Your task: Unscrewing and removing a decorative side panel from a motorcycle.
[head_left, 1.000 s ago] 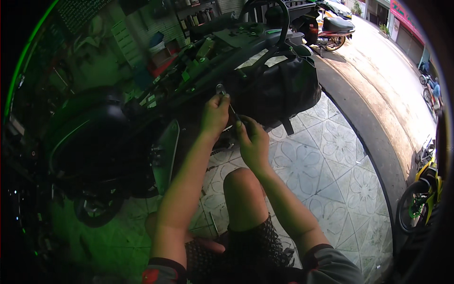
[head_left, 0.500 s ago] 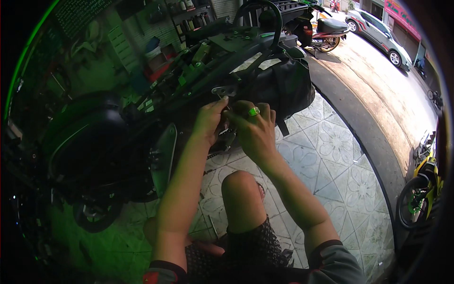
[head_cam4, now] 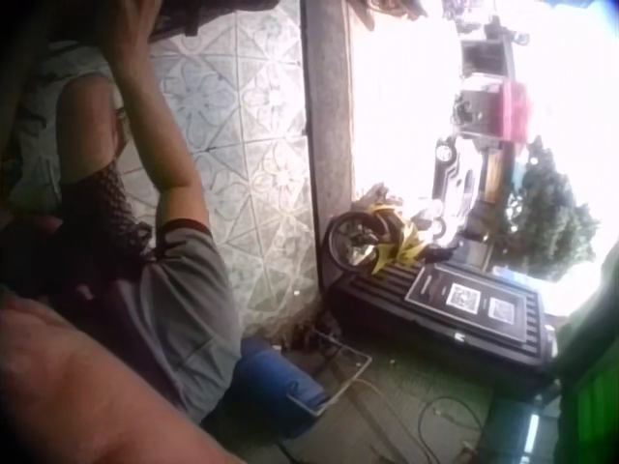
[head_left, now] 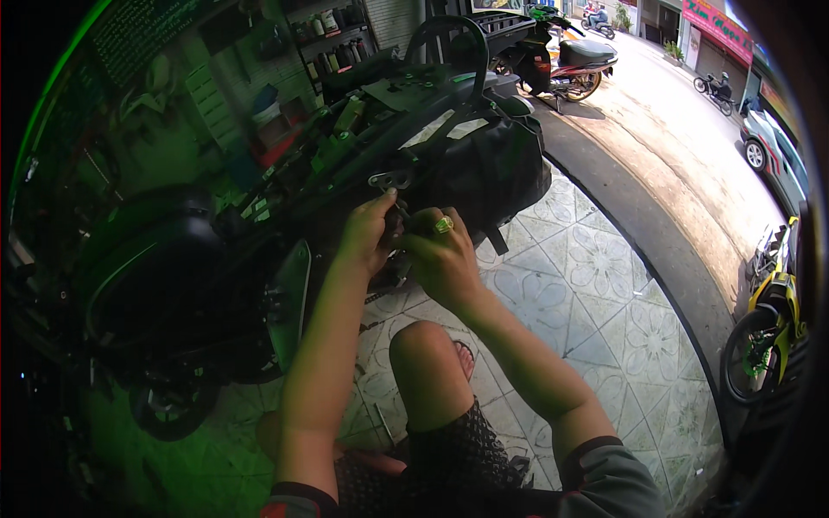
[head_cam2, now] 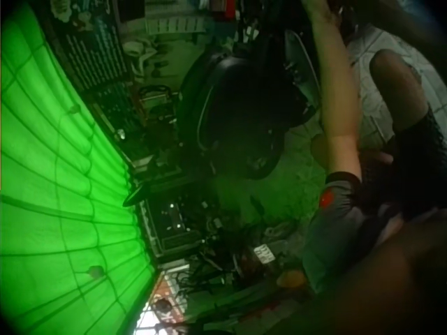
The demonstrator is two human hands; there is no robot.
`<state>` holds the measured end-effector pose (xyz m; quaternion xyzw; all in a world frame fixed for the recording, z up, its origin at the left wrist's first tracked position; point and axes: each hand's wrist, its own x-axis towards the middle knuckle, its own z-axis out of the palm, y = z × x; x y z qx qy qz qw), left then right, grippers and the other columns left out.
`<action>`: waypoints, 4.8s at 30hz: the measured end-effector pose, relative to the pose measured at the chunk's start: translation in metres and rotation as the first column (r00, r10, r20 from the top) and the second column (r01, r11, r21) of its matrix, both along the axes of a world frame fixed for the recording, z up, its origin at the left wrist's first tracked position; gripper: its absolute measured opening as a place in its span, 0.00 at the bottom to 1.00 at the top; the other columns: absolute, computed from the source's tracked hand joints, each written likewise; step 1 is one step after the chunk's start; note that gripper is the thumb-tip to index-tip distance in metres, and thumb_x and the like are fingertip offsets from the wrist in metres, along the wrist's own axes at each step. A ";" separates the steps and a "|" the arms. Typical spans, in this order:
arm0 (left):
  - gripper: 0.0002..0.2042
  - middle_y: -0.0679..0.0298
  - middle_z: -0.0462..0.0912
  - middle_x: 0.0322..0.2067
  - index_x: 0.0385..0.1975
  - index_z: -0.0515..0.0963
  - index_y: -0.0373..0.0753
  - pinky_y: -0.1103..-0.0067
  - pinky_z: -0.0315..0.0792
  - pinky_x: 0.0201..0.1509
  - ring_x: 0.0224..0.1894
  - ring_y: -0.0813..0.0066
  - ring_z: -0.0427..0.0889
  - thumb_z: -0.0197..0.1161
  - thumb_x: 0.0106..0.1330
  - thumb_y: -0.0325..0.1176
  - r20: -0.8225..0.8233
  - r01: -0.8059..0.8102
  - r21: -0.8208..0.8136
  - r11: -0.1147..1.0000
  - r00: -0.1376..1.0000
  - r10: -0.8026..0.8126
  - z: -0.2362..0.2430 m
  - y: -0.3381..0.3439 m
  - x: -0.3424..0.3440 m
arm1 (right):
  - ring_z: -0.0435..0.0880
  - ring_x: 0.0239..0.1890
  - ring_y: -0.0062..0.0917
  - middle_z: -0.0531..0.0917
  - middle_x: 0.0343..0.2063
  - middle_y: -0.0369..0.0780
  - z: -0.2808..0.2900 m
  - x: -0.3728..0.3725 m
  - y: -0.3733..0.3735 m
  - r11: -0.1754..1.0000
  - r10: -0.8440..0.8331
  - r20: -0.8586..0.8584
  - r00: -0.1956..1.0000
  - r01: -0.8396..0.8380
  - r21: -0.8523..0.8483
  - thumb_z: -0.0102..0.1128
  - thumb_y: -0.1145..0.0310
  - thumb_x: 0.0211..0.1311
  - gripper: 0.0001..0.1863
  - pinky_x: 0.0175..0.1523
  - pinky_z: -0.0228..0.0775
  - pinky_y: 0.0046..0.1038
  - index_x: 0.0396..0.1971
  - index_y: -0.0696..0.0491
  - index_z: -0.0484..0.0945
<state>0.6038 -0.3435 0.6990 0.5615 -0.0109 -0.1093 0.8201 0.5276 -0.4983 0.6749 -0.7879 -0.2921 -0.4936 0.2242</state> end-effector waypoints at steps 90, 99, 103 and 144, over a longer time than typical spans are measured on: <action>0.14 0.60 0.85 0.31 0.44 0.79 0.36 0.70 0.80 0.40 0.32 0.67 0.87 0.52 0.80 0.41 0.021 0.162 -0.337 0.927 0.986 -0.165 -0.024 0.009 0.000 | 0.87 0.49 0.44 0.88 0.44 0.48 0.127 0.096 0.027 0.843 -0.349 -0.542 0.764 0.003 -0.538 0.59 0.56 0.69 0.17 0.62 0.70 0.43 0.43 0.52 0.89; 0.17 0.62 0.87 0.33 0.43 0.83 0.37 0.73 0.77 0.42 0.35 0.72 0.85 0.69 0.69 0.47 -0.045 0.110 -0.229 0.967 0.991 -0.123 -0.018 0.002 -0.014 | 0.86 0.54 0.46 0.88 0.45 0.51 0.106 0.132 0.047 0.509 -0.607 -0.344 0.716 0.019 -0.860 0.61 0.45 0.62 0.25 0.64 0.69 0.46 0.50 0.47 0.87; 0.17 0.64 0.87 0.34 0.44 0.83 0.40 0.75 0.75 0.40 0.36 0.75 0.85 0.70 0.68 0.47 0.294 -0.113 0.259 0.959 0.955 0.033 -0.037 0.008 0.006 | 0.87 0.56 0.42 0.88 0.52 0.49 0.104 0.151 0.057 0.608 -0.648 -0.522 0.554 -0.036 -0.793 0.68 0.45 0.56 0.28 0.63 0.75 0.44 0.51 0.48 0.88; 0.10 0.65 0.78 0.21 0.36 0.77 0.44 0.74 0.72 0.22 0.19 0.72 0.77 0.55 0.77 0.41 -0.198 -0.045 -0.474 0.880 0.979 -0.057 -0.028 -0.027 -0.002 | 0.88 0.47 0.51 0.89 0.39 0.52 0.102 0.112 0.058 0.828 -0.475 -0.522 0.709 0.160 -0.537 0.64 0.53 0.61 0.19 0.50 0.80 0.48 0.44 0.50 0.89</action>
